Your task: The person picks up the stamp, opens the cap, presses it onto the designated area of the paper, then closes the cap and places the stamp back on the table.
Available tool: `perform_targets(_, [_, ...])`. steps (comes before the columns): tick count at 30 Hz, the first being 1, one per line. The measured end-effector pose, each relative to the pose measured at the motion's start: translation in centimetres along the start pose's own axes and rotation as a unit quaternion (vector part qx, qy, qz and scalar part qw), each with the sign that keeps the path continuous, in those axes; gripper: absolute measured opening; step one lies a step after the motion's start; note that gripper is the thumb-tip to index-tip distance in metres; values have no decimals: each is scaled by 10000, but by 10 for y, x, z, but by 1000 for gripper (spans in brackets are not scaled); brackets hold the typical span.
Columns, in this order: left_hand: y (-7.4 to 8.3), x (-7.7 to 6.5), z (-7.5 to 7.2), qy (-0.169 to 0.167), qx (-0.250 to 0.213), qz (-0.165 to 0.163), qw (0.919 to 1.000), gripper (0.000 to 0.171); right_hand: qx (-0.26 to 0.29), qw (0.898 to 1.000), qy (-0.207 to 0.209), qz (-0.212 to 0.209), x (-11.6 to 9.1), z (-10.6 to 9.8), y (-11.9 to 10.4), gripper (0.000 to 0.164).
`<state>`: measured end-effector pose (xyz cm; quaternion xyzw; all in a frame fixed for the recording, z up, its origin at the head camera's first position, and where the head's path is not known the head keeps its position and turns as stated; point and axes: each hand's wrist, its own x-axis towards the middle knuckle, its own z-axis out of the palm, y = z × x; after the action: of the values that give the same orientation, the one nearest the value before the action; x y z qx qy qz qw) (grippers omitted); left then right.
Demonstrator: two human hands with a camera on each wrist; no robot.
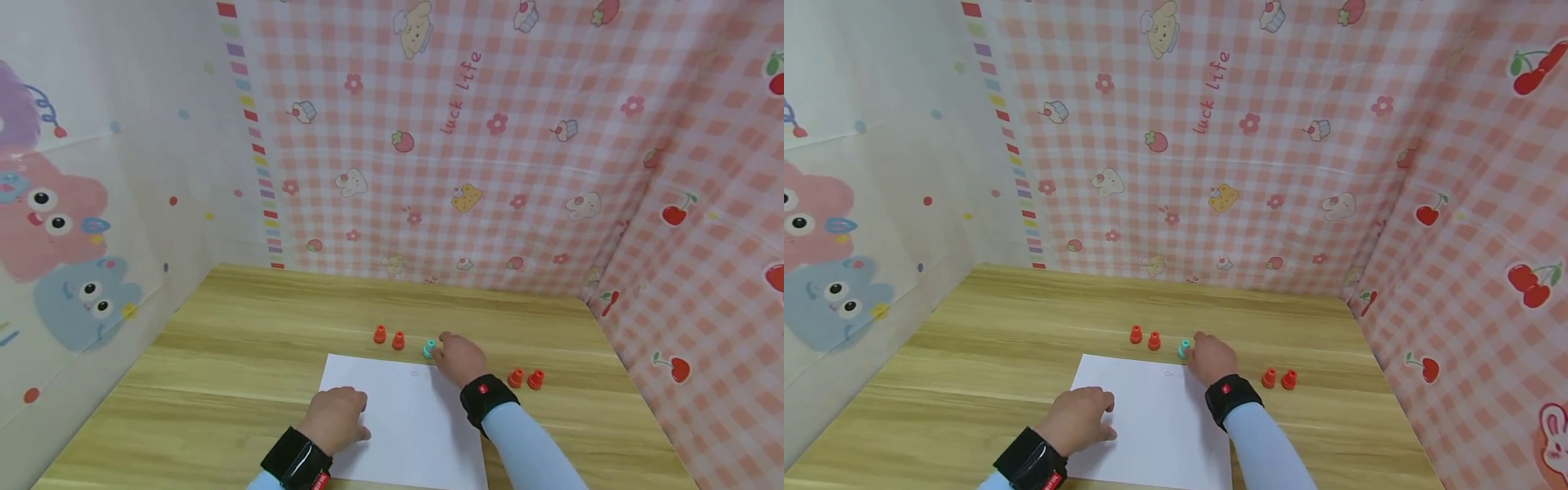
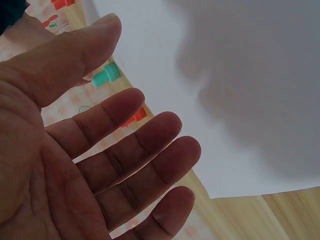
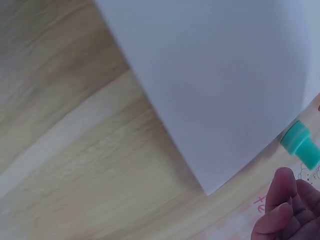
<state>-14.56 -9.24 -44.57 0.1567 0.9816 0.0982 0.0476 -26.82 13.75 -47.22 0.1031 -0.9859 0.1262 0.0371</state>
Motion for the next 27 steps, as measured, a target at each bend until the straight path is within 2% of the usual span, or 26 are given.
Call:
perform_targets(8, [-1, -1, -2, -267, -103, -195, 9994, 33, -45, 9999, -66, -89, 6, 2, -10, 42])
perform_targets(15, [-3, -3, -2, -258, -132, -260, 9992, 33, -99, 9996, 10, -260, 9, 6, -14, 39])
perform_targets(20, [-5, -4, -1, -205, -92, -247, 9994, 33, -187, 9978, 203, -599, 9, 10, -14, 25])
perform_targets(24, [-7, -6, -1, -162, -55, -262, 9995, 33, -275, 9973, 198, -645, 12, 13, -15, 12])
perform_targets(27, [-7, -6, -1, -126, -36, -261, 9996, 33, -287, 9975, 194, -623, 13, 13, -13, 11])
